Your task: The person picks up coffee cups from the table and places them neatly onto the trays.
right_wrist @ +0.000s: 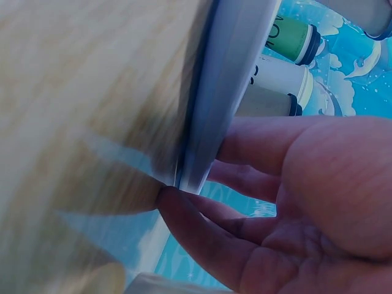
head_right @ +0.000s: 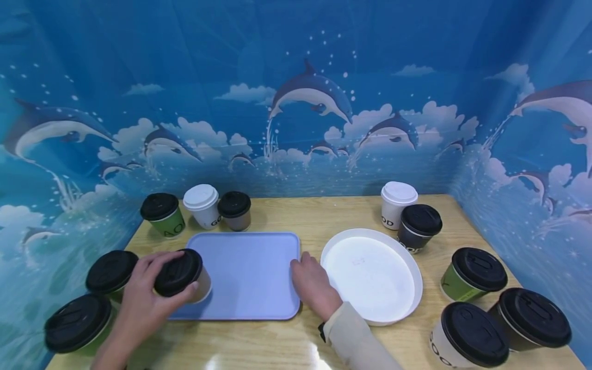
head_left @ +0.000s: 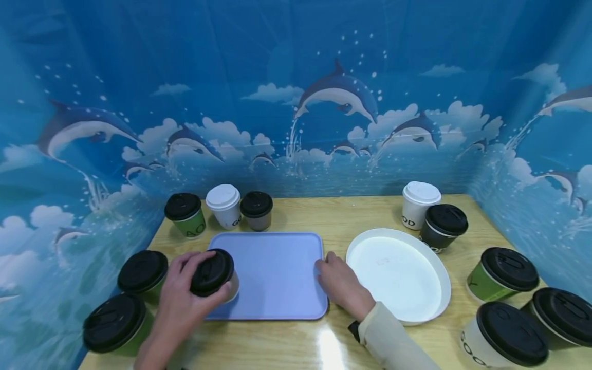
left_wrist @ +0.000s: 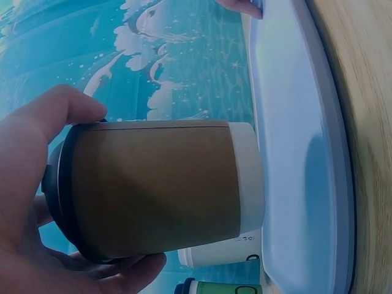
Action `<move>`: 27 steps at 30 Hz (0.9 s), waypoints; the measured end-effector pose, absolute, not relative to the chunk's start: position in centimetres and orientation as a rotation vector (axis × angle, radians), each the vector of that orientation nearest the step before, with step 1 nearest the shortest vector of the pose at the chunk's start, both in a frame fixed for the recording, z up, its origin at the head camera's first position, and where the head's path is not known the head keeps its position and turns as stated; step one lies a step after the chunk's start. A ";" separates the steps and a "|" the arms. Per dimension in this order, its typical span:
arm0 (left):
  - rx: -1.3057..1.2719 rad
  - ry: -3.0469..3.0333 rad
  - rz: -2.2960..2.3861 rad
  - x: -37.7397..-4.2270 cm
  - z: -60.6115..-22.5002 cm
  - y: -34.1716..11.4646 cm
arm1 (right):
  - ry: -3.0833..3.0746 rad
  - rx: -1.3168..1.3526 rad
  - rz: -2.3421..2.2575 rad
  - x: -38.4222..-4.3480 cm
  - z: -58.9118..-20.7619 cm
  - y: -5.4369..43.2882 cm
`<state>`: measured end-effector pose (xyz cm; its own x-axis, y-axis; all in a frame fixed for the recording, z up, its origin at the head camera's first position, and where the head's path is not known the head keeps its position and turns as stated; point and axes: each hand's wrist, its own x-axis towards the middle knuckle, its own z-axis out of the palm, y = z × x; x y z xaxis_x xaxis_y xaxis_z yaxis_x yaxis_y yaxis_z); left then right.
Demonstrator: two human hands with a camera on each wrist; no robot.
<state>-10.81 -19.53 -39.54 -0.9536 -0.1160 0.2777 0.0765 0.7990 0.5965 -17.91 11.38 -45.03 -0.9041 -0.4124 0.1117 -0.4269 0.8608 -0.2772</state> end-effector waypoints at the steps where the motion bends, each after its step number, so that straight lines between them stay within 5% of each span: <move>1: 0.019 -2.675 -0.910 -10.9 -39.6 -19.5 | -2.984 0.674 0.462 -17.9 -45.1 11.4; 27: -0.065 -2.575 -0.923 -12.8 -40.5 -19.1 | -2.979 0.665 0.470 -17.9 -45.0 11.3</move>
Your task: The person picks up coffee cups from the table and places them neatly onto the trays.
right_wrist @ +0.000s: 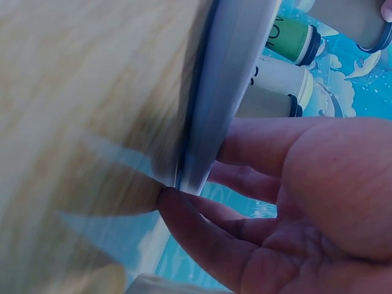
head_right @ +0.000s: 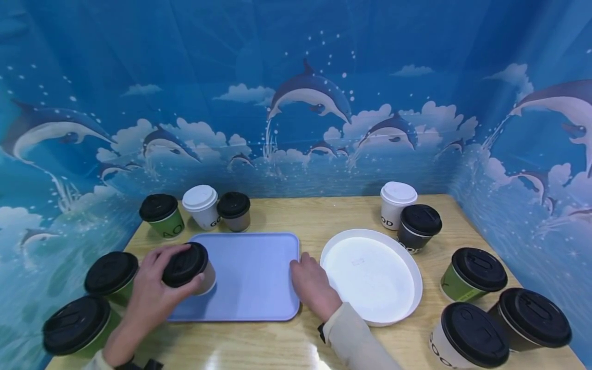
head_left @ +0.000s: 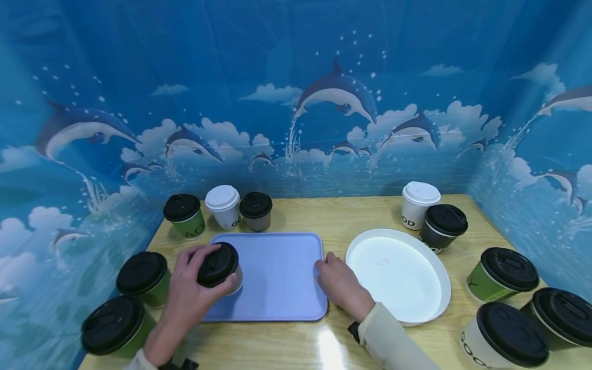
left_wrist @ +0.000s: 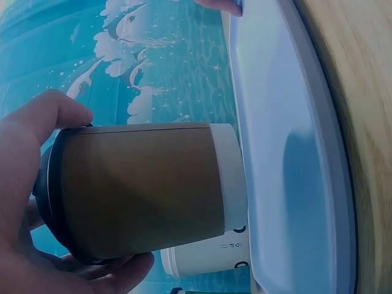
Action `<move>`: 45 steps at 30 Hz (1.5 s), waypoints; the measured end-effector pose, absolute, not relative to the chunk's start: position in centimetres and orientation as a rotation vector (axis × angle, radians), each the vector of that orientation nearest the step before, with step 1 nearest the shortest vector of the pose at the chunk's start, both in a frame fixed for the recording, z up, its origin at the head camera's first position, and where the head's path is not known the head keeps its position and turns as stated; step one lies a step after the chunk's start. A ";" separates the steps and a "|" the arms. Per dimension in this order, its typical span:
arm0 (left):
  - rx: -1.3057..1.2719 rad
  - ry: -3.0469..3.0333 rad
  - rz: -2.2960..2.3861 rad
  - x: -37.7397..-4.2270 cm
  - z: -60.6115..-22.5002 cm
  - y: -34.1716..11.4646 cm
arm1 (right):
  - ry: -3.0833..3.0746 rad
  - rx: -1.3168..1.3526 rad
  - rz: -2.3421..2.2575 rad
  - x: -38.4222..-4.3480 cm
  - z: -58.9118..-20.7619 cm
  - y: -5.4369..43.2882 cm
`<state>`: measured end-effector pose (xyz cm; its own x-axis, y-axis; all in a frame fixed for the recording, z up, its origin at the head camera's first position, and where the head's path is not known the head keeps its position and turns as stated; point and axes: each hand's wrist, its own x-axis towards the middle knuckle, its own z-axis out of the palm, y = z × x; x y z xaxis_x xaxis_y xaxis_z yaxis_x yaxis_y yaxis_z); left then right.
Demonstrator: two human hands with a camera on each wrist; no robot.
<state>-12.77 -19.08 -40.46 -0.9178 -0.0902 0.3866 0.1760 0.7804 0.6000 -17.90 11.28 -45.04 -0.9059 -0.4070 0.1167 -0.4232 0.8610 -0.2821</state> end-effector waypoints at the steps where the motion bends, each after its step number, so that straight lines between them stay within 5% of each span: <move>1: -0.063 -2.578 -0.924 -12.9 -40.5 -19.1 | -2.982 0.665 0.472 -17.9 -45.1 11.3; 45: 0.009 -2.662 -0.934 -14.6 -41.0 -18.8 | -2.985 0.671 0.466 -17.9 -45.0 11.2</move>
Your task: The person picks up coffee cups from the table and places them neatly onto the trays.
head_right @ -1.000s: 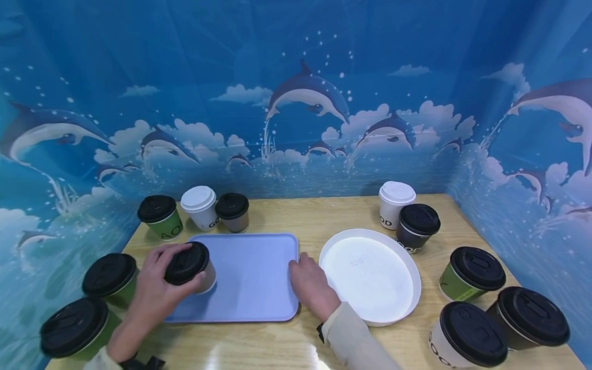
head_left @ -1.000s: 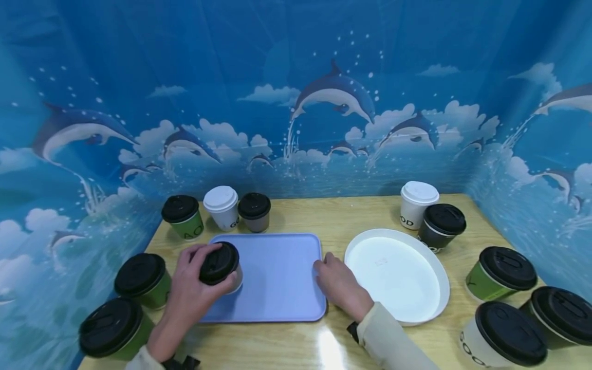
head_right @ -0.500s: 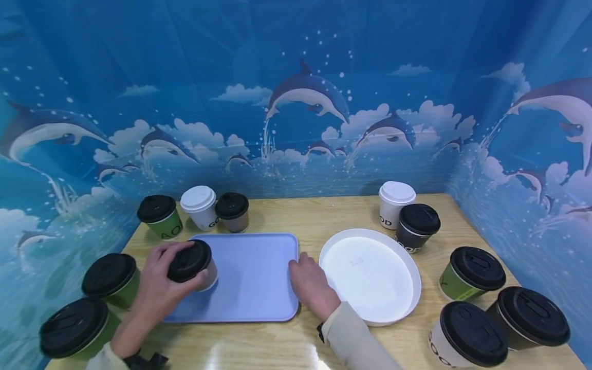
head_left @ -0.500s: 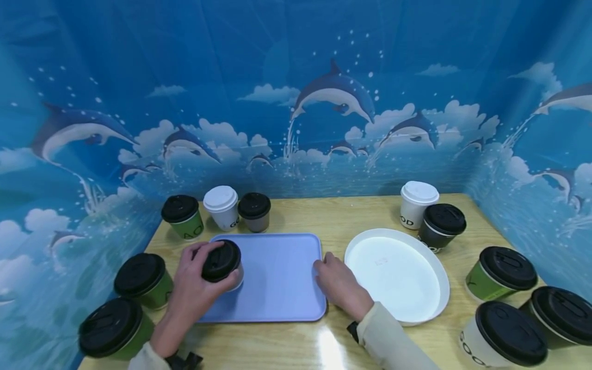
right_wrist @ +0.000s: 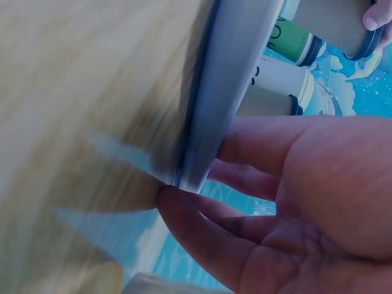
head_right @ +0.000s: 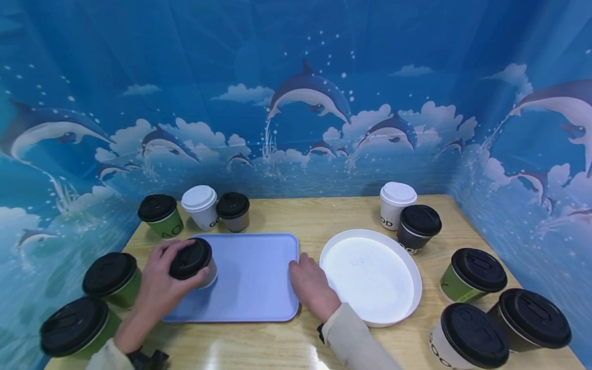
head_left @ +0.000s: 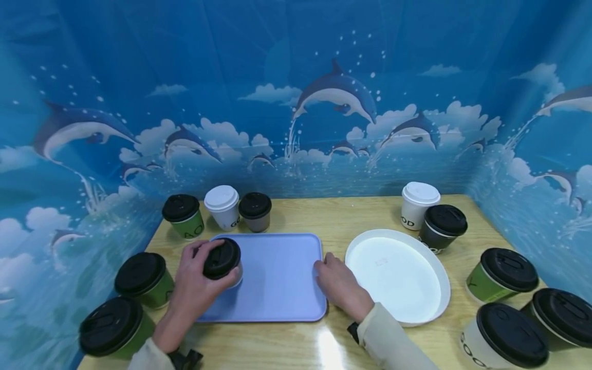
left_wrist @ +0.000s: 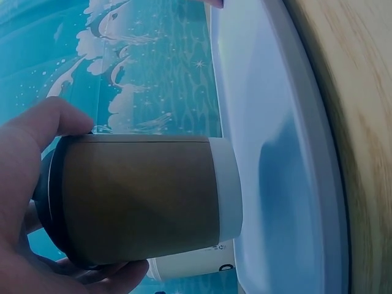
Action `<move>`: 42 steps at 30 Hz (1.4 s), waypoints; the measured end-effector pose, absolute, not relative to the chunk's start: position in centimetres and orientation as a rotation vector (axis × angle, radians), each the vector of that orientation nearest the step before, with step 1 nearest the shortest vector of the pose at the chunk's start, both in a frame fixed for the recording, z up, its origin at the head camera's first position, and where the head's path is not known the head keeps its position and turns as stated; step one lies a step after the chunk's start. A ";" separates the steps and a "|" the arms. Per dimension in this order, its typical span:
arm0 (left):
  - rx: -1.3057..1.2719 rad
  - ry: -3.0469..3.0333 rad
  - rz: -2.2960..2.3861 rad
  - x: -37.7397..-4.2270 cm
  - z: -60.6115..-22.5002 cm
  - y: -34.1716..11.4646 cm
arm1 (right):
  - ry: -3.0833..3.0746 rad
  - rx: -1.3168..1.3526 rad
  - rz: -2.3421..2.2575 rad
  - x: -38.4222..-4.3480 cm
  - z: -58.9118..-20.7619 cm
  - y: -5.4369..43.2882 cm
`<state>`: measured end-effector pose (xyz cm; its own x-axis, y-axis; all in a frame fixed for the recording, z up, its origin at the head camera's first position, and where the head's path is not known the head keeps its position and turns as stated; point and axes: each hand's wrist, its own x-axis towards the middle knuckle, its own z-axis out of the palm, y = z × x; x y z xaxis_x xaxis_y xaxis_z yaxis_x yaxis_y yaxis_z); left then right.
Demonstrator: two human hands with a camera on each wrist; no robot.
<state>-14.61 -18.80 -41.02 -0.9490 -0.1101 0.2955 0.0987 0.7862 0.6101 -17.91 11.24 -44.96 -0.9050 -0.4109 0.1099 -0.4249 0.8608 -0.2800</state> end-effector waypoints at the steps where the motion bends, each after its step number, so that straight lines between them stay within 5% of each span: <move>1: 0.009 -2.661 -0.934 -14.7 -41.1 -18.8 | -2.988 0.668 0.467 -17.9 -45.0 11.3; 42: 0.057 -2.632 -0.995 -16.0 -41.6 -19.6 | -3.005 0.669 0.449 -17.9 -44.9 11.3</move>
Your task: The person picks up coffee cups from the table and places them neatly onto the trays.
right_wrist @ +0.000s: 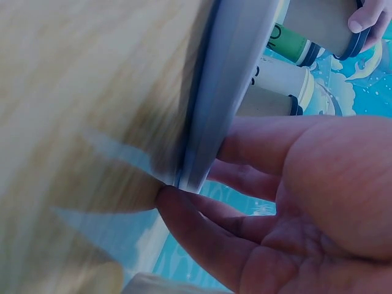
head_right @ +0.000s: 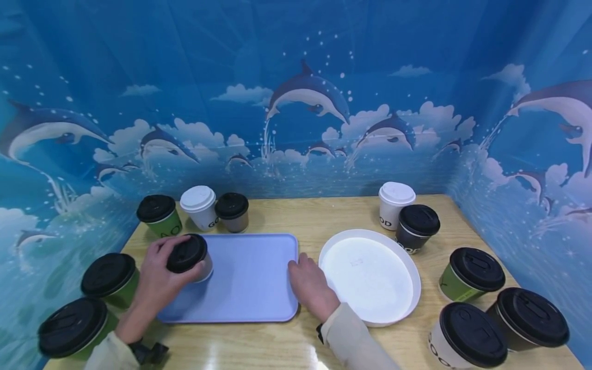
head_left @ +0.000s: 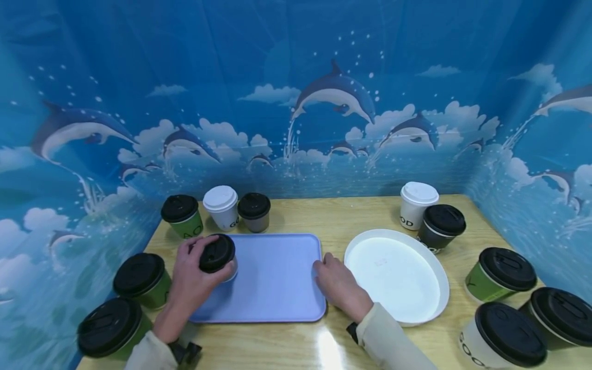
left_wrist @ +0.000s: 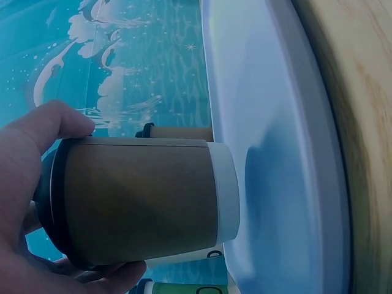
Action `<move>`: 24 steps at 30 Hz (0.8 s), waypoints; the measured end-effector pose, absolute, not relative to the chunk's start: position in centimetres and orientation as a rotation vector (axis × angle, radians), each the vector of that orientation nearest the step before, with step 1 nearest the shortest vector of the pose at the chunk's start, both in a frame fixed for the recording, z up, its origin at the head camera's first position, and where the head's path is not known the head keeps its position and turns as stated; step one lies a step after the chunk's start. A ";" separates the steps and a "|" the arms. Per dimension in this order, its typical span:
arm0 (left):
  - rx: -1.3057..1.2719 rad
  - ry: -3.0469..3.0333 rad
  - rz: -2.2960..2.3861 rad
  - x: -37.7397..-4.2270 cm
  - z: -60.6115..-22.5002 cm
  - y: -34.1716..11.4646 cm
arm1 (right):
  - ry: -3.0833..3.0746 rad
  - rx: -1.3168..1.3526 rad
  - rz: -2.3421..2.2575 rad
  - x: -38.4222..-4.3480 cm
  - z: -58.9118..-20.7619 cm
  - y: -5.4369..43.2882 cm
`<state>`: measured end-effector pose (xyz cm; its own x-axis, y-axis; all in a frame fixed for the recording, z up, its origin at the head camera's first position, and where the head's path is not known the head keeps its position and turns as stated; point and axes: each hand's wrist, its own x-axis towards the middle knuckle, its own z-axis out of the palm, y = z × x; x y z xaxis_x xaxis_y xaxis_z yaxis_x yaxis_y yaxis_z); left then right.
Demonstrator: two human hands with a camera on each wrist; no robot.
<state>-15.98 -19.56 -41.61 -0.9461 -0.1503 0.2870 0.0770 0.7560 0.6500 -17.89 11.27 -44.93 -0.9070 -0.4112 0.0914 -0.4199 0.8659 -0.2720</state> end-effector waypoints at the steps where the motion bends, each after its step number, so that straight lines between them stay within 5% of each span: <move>1: 0.054 -2.624 -0.993 -16.0 -41.6 -19.6 | -3.006 0.667 0.449 -17.9 -44.9 11.3; 24: 0.082 -2.620 -0.979 -16.4 -41.6 -20.1 | -2.996 0.675 0.437 -17.9 -45.1 11.3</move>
